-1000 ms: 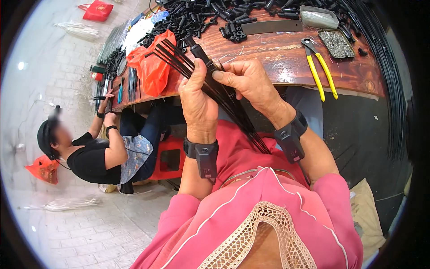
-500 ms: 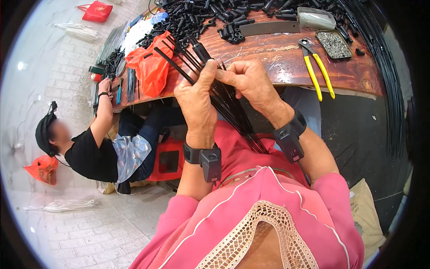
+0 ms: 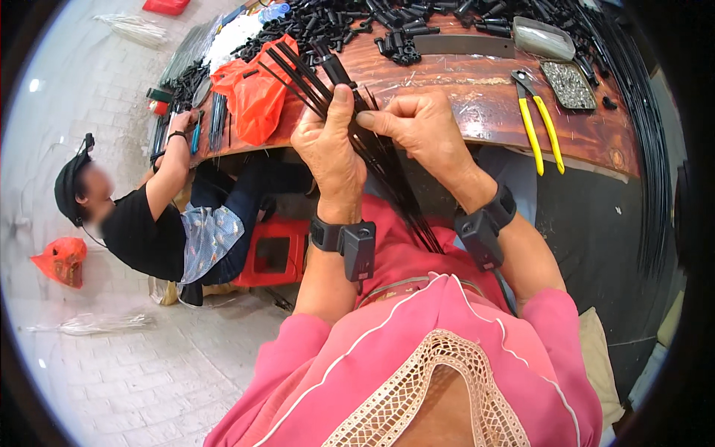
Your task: Manually assemble and secure the black composite ribs into an umbrella frame hub using tools.
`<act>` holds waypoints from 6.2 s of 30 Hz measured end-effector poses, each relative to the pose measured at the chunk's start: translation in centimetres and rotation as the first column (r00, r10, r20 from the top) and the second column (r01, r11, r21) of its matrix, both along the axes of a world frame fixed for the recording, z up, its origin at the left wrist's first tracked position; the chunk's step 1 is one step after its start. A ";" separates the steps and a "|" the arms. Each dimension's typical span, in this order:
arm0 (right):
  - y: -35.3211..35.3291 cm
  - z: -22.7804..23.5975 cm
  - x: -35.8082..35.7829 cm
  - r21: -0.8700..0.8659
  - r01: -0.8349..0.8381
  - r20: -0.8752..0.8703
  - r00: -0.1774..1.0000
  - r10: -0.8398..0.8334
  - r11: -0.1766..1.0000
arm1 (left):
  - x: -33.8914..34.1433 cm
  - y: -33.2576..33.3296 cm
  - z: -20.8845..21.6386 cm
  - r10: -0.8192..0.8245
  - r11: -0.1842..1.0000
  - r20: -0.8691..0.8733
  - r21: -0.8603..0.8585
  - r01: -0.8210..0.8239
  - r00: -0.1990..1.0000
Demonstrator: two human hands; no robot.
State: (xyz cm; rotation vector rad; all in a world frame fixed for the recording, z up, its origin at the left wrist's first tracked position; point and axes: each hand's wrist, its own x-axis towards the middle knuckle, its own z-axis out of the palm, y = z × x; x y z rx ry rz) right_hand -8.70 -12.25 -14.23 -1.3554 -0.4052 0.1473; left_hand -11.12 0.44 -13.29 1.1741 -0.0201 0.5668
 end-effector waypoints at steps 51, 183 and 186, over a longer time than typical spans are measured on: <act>2.4 0.7 -1.2 0.105 -0.107 -0.306 0.942 0.135 0.989 | -2.3 2.0 1.2 -0.251 0.954 -0.070 -0.189 0.234 0.966; -2.2 4.4 -1.2 -0.013 -0.148 0.023 0.989 0.149 0.989 | -2.1 -1.4 -0.1 -0.384 0.896 -0.014 -0.245 0.369 0.923; -3.0 4.3 -0.3 0.029 -0.252 0.016 0.968 0.252 0.967 | -1.5 -1.8 -0.4 -0.415 0.886 -0.046 -0.250 0.392 0.909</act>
